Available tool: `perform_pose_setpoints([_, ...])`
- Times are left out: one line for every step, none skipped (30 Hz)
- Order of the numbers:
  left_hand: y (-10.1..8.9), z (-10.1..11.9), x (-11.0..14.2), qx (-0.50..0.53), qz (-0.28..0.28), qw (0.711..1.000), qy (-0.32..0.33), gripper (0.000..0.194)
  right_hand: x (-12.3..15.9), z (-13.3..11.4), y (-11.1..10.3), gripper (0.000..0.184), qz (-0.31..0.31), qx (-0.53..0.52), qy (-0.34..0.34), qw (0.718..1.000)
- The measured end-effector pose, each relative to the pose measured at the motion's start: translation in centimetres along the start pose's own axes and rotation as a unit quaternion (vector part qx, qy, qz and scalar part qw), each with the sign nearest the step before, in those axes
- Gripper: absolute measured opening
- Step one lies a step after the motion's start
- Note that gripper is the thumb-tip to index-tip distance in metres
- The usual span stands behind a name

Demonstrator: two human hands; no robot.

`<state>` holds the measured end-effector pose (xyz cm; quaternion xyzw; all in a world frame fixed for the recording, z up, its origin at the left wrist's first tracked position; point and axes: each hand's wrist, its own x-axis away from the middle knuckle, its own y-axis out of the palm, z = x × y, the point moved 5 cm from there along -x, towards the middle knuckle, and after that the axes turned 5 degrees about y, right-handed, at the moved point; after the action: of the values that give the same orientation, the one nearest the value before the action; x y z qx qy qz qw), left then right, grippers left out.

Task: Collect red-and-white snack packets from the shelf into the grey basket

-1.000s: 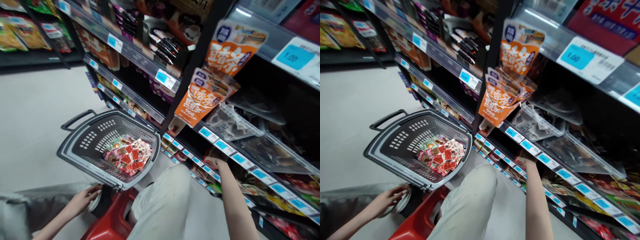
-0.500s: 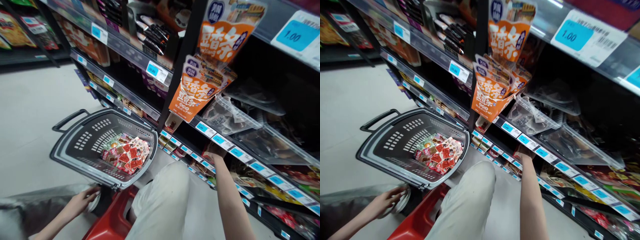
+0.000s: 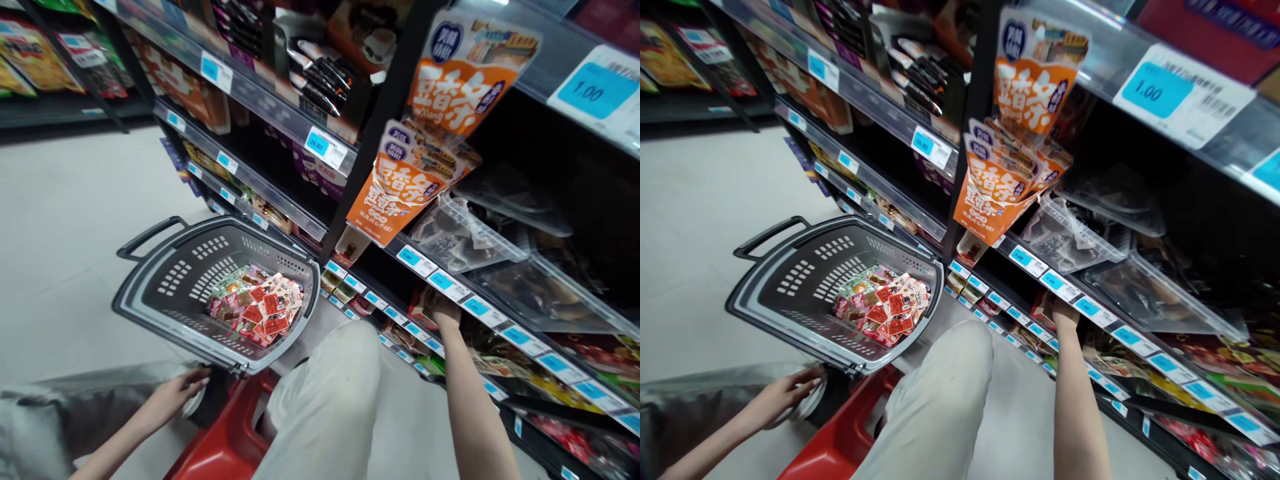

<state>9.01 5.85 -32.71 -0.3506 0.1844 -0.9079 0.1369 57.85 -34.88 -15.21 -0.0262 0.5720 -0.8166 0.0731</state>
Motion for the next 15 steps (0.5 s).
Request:
perform_pose_setpoints([0.1, -0.2, 0.0, 0.004, -0.006, 1.000, 0.002, 0.044, -0.1, 0.3, -0.2, 0.041, 0.005, 0.003, -0.002, 1.000])
perform_pose_setpoints([0.2, -0.4, -0.1, 0.009, -0.013, 1.000, 0.003, 0.044, -0.1, 0.5, -0.4, 0.042, 0.005, 0.005, -0.001, 1.000])
perform_pose_setpoints([0.3, -0.5, -0.1, 0.015, -0.019, 1.000, 0.004, 0.045, -0.2, 0.9, -0.5, 0.043, 0.001, 0.005, 0.002, 1.000])
perform_pose_setpoints([0.4, -0.6, -0.1, 0.017, -0.020, 1.000, 0.004, 0.046, -0.2, 1.2, -0.6, 0.043, -0.005, 0.004, 0.007, 1.000])
perform_pose_setpoints([0.4, -0.6, -0.1, 0.018, -0.023, 1.000, 0.005, 0.048, -0.2, 1.5, -0.6, 0.042, -0.013, 0.004, 0.011, 1.000])
perform_pose_setpoints([0.4, -0.5, 0.0, 0.018, -0.026, 0.999, 0.006, 0.049, -0.1, 1.7, -0.8, 0.040, -0.015, 0.001, 0.014, 1.000])
perform_pose_setpoints([0.4, -0.4, 0.0, 0.016, -0.028, 0.999, 0.006, 0.050, 0.0, 2.0, -1.0, 0.039, -0.007, -0.011, 0.018, 1.000])
perform_pose_setpoints([0.4, -0.2, 0.1, 0.014, -0.030, 0.999, 0.007, 0.050, 0.1, 2.4, -1.4, 0.037, 0.009, -0.040, 0.029, 0.999])
perform_pose_setpoints([0.3, 0.0, 0.1, 0.012, -0.030, 0.999, 0.009, 0.049, 0.4, 2.9, -1.8, 0.036, 0.028, -0.083, 0.050, 0.995])
perform_pose_setpoints([0.3, 0.3, 0.2, 0.010, -0.030, 0.999, 0.009, 0.047, 0.8, 3.5, -2.1, 0.036, 0.049, -0.131, 0.079, 0.987])
perform_pose_setpoints([0.2, 0.5, 0.3, 0.008, -0.029, 1.000, 0.011, 0.046, 1.3, 4.2, -2.4, 0.036, 0.070, -0.178, 0.119, 0.974])
perform_pose_setpoints([0.2, 0.8, 0.4, 0.007, -0.028, 0.999, 0.014, 0.044, 2.0, 4.9, -2.5, 0.036, 0.087, -0.217, 0.164, 0.958])
perform_pose_setpoints([0.1, 1.0, 0.4, 0.006, -0.027, 0.999, 0.019, 0.042, 2.9, 5.7, -2.6, 0.037, 0.100, -0.241, 0.209, 0.943])
perform_pose_setpoints([0.0, 1.1, 0.5, 0.005, -0.022, 1.000, 0.021, 0.040, 3.9, 6.3, -2.6, 0.039, 0.113, -0.254, 0.251, 0.927])
perform_pose_setpoints([0.0, 1.2, 0.5, 0.006, -0.017, 1.000, 0.023, 0.038, 5.0, 6.8, -2.5, 0.042, 0.125, -0.266, 0.280, 0.914])
